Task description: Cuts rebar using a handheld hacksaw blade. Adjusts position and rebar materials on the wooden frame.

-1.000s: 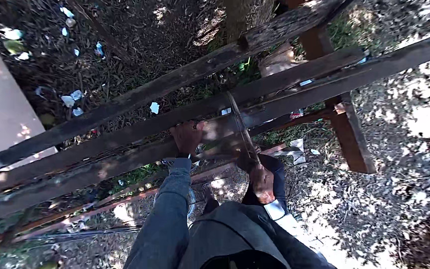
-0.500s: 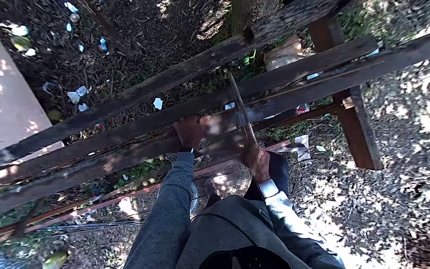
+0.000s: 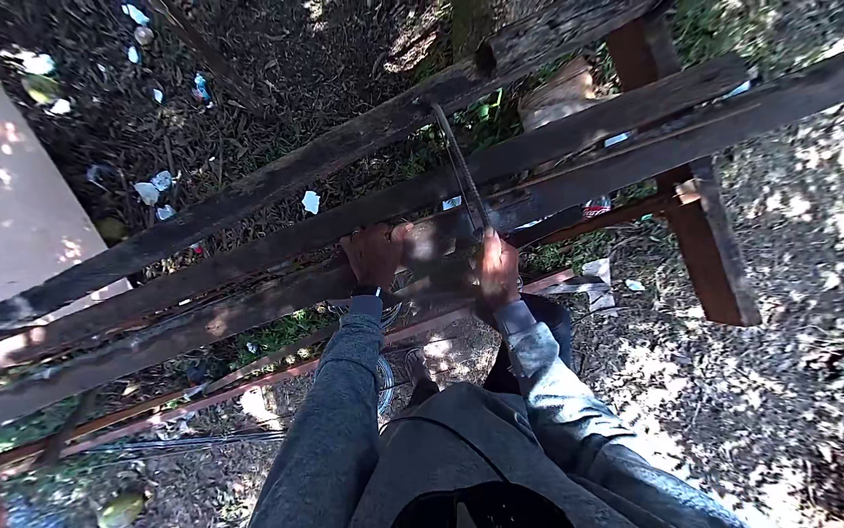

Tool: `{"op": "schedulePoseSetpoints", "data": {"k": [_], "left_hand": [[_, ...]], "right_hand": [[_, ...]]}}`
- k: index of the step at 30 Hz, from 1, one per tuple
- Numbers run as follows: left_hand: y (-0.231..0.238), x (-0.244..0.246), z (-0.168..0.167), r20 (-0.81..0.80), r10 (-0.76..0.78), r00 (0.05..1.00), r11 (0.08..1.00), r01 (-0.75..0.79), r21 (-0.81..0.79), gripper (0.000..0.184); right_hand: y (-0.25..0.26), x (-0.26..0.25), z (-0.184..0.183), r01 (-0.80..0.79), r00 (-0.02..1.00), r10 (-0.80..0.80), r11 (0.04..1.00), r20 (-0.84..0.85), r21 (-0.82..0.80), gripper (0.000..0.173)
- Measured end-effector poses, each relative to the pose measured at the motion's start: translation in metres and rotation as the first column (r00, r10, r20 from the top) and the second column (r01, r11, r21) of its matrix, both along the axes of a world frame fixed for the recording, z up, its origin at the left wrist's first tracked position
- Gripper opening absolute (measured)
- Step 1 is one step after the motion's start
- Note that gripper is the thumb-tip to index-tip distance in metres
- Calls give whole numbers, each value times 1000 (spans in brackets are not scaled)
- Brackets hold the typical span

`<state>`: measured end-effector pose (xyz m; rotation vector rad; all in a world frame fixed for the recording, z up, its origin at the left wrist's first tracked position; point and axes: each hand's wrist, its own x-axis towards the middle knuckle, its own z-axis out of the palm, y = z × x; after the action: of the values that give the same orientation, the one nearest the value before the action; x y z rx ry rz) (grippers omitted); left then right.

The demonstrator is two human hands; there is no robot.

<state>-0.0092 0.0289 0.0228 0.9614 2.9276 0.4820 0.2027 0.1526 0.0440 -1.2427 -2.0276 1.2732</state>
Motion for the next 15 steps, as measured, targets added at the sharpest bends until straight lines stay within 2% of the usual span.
{"op": "schedulePoseSetpoints", "data": {"k": [3, 5, 7, 11, 13, 15], "left_hand": [[-1, -1, 3, 4, 1, 1000, 1000, -1, -31, 71], [0, 0, 2, 6, 9, 1000, 1000, -9, -25, 69], [0, -1, 1, 12, 15, 1000, 1000, -15, -22, 68], [0, -1, -2, 7, 15, 1000, 1000, -15, -24, 67], [0, -1, -1, -4, 16, 1000, 999, -16, -27, 67], [0, 0, 1, -2, 26, 1000, 999, -26, -33, 68]], "right_hand": [[-34, 59, -24, 23, 990, -24, 1000, -136, -14, 63], [-59, 99, -21, 17, 982, -19, 1000, -190, -15, 60], [-68, 110, -8, 11, 978, -14, 1000, -208, -13, 57], [-27, 38, 8, 0, 1000, -2, 998, 23, 69, 63], [1, -2, 1, 6, 996, -7, 1000, 90, 10, 70], [10, -17, 4, 22, 993, -16, 998, 117, -52, 77]]}}
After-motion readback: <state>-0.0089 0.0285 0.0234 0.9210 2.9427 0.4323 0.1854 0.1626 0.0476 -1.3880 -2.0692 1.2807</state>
